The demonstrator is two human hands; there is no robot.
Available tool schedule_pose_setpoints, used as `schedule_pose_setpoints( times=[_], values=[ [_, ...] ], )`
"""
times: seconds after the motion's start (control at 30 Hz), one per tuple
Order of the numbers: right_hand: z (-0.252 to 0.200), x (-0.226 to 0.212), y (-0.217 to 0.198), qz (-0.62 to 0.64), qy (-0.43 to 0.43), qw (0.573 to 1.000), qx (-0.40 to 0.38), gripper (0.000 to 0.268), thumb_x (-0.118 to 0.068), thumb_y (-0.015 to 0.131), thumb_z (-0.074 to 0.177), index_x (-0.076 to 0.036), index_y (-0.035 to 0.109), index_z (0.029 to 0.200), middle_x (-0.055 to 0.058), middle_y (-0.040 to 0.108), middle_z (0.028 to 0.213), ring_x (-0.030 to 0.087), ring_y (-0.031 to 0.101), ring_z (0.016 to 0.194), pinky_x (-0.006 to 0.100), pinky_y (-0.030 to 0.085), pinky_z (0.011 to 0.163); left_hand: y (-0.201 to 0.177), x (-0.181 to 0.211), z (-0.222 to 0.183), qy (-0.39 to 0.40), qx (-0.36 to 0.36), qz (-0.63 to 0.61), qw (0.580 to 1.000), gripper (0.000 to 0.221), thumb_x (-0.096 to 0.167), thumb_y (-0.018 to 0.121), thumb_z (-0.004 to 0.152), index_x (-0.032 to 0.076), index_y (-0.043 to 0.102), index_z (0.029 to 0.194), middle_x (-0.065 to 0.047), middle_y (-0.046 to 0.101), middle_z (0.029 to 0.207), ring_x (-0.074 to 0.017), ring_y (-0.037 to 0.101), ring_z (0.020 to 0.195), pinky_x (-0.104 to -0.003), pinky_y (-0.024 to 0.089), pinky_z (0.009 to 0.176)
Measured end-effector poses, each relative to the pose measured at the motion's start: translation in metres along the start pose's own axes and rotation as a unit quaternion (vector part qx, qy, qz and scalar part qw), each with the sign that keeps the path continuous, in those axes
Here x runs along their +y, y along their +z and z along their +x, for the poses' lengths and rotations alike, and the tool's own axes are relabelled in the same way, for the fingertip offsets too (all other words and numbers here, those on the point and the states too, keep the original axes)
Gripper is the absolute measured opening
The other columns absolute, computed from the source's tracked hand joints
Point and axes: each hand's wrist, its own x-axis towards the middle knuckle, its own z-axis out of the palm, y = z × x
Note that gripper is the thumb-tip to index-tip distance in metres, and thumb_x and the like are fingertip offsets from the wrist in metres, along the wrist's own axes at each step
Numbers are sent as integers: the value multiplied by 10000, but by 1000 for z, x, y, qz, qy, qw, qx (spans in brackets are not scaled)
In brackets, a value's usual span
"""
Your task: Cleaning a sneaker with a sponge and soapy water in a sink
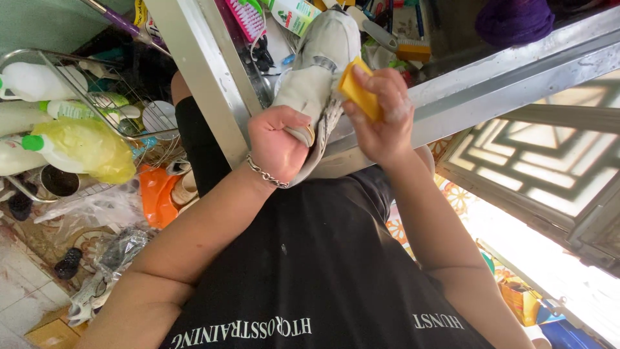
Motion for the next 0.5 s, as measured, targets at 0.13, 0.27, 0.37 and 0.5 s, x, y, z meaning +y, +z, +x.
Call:
schedule_pose_setpoints(
  times=[0.13, 0.27, 0.37, 0.5],
  values=[
    [-1, -56, 19, 60, 9, 997, -54, 480, -342, 910, 1152, 30, 883, 1454, 291, 695, 1126, 421, 659, 814, 511, 599, 698, -74, -31, 27, -59, 91, -93, 990, 298, 165, 773, 906, -22, 741, 1137, -192, 772, 1005, -479, 798, 937, -664, 614, 905],
    [-2, 16, -7, 53, -46, 996, -55, 449, -287, 948, 1159, 68, 917, 1431, 333, 710, 1148, 391, 654, 836, 479, 595, 685, -39, -24, 16, -50, -60, -143, 987, 578, 74, 652, 899, -15, 811, 1448, -202, 872, 1442, -475, 849, 1316, -674, 583, 1317],
    [6, -31, 7, 60, -54, 993, -90, 465, -398, 880, 1182, -1, 925, 1421, 301, 734, 1180, 396, 661, 873, 495, 599, 738, -26, -10, 3, -137, -145, -150, 968, 508, 309, 673, 1021, -47, 821, 1352, -202, 873, 1282, -345, 794, 1069, -553, 585, 1087],
    [-9, 31, -3, 51, -110, 989, -89, 403, -393, 861, 1190, -51, 1016, 1337, 286, 734, 1145, 395, 670, 844, 496, 624, 774, -46, -23, 18, -65, -160, -116, 978, 546, 319, 750, 1171, -47, 766, 1576, -242, 804, 1600, -466, 768, 1512, -648, 517, 1401]
  ],
)
